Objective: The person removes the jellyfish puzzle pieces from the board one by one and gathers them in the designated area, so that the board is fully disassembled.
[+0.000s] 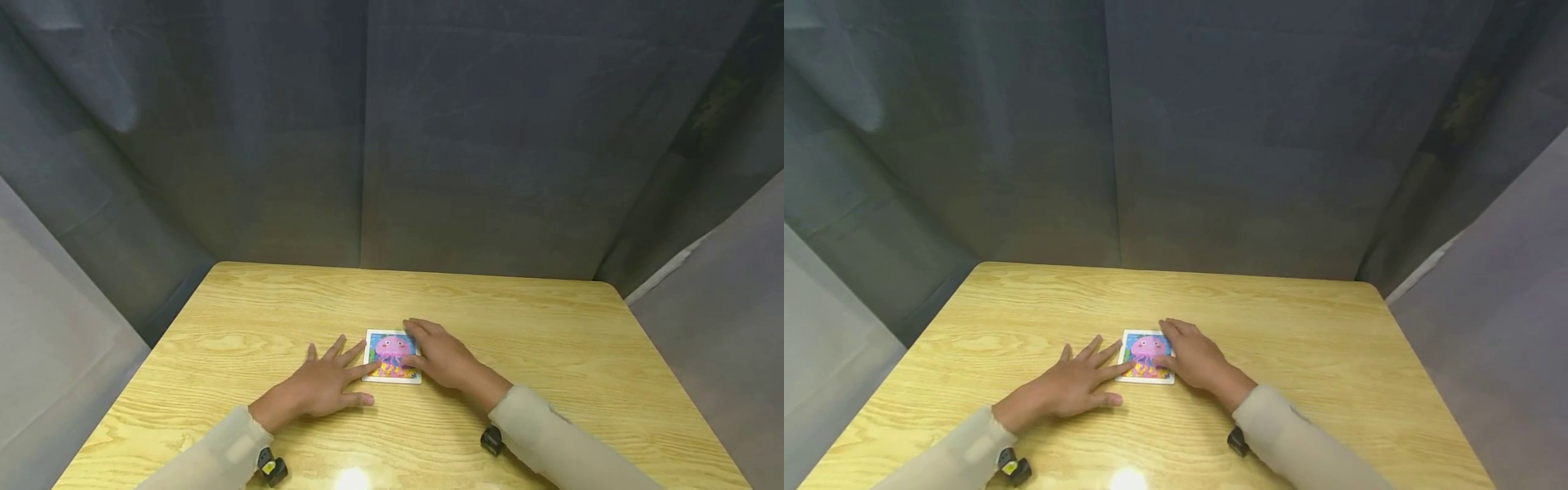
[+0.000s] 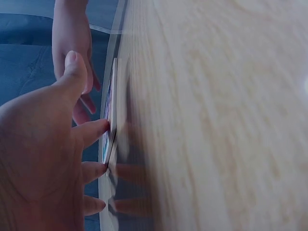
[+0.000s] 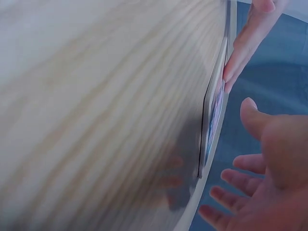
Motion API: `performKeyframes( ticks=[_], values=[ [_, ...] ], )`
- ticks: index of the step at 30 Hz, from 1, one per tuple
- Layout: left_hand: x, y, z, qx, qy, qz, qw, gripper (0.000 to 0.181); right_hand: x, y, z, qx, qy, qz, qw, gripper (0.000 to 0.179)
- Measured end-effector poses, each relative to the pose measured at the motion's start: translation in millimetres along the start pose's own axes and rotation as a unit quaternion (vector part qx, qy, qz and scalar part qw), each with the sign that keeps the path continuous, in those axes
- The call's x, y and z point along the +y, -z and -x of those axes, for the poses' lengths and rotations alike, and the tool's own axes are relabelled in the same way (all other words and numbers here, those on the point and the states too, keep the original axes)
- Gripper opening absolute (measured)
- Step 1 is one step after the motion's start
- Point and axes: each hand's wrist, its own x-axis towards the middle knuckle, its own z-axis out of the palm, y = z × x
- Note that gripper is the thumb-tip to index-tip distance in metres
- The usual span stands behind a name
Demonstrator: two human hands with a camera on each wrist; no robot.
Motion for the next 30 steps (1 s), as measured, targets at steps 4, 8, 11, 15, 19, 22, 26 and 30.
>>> performKeyframes(
  ticks=[4, 8, 11, 15, 19, 22, 26, 30],
  values=[
    [-0.6, -0.8, -0.6, 0.000, -0.002, -0.001, 1.0000, 0.075, -6, -1, -7.9, 0.003, 0.012, -0.013, 0.9998, 0.070],
    [-0.4, -1.0, -1.1, -0.002, -0.002, 0.003, 1.0000, 0.075, -10, -3, -14.9, 0.003, 0.027, -0.028, 0.9992, 0.063],
    [0.0, -0.9, -1.1, -0.005, 0.001, 0.007, 1.0000, 0.075, -11, -4, -20.1, 0.000, 0.037, -0.046, 0.9983, 0.058],
    [-0.1, -1.1, -1.3, -0.009, 0.005, 0.009, 0.9999, 0.076, -13, -7, -26.4, -0.007, 0.039, -0.069, 0.9968, 0.054],
    [-0.5, -1.4, -1.8, -0.012, 0.009, 0.008, 0.9999, 0.076, -13, -10, -32.5, -0.009, 0.040, -0.081, 0.9959, 0.049],
    [-0.8, -1.4, -1.9, -0.013, 0.010, 0.008, 0.9998, 0.076, -13, -12, -37.6, -0.004, 0.039, -0.084, 0.9957, 0.042],
    [-1.3, -1.4, -1.6, -0.013, 0.010, 0.009, 0.9998, 0.077, -14, -16, -44.1, 0.006, 0.024, -0.088, 0.9958, 0.033],
    [-1.8, -1.3, -1.3, -0.012, 0.007, 0.011, 0.9998, 0.078, -15, -20, -49.2, 0.019, -0.002, -0.091, 0.9957, 0.028]
  ],
)
